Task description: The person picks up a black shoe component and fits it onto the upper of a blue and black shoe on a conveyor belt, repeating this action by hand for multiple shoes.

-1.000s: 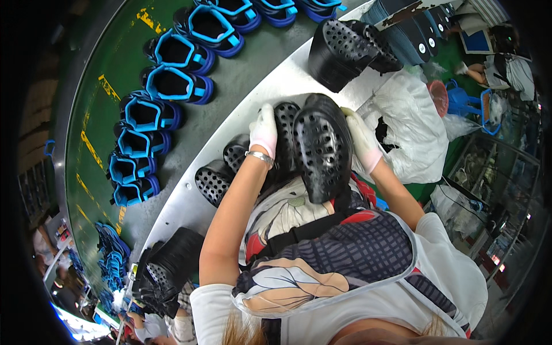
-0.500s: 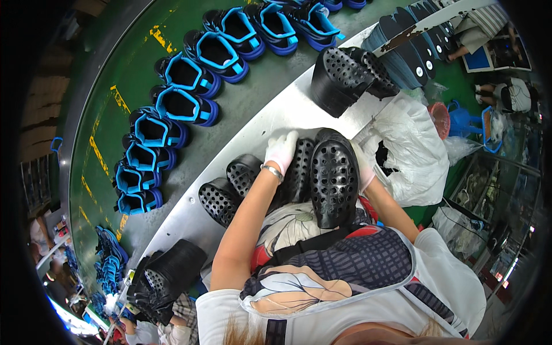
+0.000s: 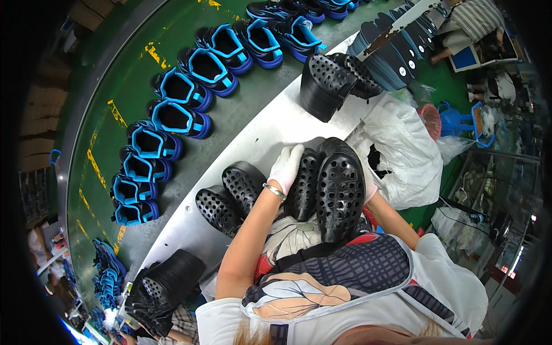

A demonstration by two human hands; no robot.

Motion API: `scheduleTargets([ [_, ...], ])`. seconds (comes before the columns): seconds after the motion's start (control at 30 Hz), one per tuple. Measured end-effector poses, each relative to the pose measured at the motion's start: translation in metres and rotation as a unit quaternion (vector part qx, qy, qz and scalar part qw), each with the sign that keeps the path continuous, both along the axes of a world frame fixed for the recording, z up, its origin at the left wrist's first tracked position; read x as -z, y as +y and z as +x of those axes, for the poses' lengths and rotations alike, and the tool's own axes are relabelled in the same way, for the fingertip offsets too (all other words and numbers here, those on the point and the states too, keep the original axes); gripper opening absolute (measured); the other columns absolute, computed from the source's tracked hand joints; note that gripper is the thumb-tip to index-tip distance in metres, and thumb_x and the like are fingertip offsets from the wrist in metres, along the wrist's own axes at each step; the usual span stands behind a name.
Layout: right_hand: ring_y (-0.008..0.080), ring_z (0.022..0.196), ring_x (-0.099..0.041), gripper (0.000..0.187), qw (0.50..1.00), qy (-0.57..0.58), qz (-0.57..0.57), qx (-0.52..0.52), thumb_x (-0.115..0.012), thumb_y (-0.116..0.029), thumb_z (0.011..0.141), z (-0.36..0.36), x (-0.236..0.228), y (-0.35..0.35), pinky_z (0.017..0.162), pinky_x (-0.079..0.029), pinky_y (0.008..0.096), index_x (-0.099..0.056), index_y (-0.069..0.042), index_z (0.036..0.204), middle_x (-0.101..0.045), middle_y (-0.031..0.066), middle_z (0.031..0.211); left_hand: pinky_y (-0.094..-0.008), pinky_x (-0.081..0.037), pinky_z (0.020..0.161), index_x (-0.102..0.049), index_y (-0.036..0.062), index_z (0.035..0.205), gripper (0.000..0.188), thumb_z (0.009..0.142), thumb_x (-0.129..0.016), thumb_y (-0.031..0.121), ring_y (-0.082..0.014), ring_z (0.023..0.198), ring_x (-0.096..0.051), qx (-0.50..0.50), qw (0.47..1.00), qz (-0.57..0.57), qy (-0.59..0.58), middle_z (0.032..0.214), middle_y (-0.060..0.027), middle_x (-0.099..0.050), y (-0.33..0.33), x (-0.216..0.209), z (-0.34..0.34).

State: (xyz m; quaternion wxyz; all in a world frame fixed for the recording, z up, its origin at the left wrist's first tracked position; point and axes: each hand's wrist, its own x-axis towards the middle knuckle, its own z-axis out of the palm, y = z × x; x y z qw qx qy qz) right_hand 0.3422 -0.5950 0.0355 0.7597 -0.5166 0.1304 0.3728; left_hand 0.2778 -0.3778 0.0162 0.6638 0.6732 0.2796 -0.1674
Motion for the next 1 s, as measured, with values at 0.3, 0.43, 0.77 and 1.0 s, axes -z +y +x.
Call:
scheduleTargets([
  [0.3, 0.0129, 0.112, -0.054, 0.037, 0.998, 0.001, 0.047, -0.03, -0.038, -0.004, 0.097, -0.057, -0.023, -0.017, 0.1, -0.044, 0.0278, -0.043, -0.002, 0.133, -0.056, 0.0071, 0.123, -0.0412, -0.038, 0.101, -0.053, 0.0067, 0.124, 0.048, 0.094, -0.038, 0.041, -0.0405, 0.117, -0.049, 0.078, 0.981, 0.102, -0.147, 0.127, -0.0215, -0.055, -0.021, 0.031, -0.062],
  [0.43, 0.0156, 0.116, -0.052, 0.039, 0.979, -0.159, 0.005, -0.125, -0.041, -0.009, 0.097, -0.096, -0.026, -0.029, 0.102, -0.041, 0.0289, -0.042, -0.001, 0.135, -0.052, 0.0082, 0.13, -0.0427, -0.043, 0.094, -0.047, 0.0134, 0.121, 0.029, 0.095, -0.04, 0.022, -0.0422, 0.109, -0.052, 0.136, 0.934, 0.223, -0.244, 0.126, -0.0192, -0.054, -0.018, 0.011, -0.103],
  [0.77, 0.0232, 0.127, -0.043, 0.046, 0.865, -0.288, -0.174, -0.372, -0.053, -0.009, 0.088, -0.161, 0.012, -0.017, 0.113, -0.026, 0.0339, -0.047, -0.001, 0.133, -0.051, 0.0113, 0.134, -0.0433, -0.043, 0.095, -0.048, 0.0082, 0.123, 0.031, 0.096, -0.039, 0.02, -0.0415, 0.109, -0.052, -0.002, 0.946, 0.262, -0.193, 0.131, -0.0183, -0.051, -0.015, 0.014, -0.239],
  [1.0, 0.0231, 0.122, -0.049, 0.041, 0.752, -0.379, -0.123, -0.525, -0.045, -0.007, 0.089, -0.212, -0.021, 0.088, 0.112, -0.029, 0.0317, -0.051, 0.0, 0.13, -0.055, 0.0111, 0.129, -0.0404, -0.033, 0.105, -0.051, -0.0003, 0.129, 0.06, 0.098, -0.031, 0.047, -0.0383, 0.122, -0.046, -0.337, 0.937, 0.072, -0.051, 0.128, -0.0247, -0.053, -0.016, 0.025, -0.341],
])
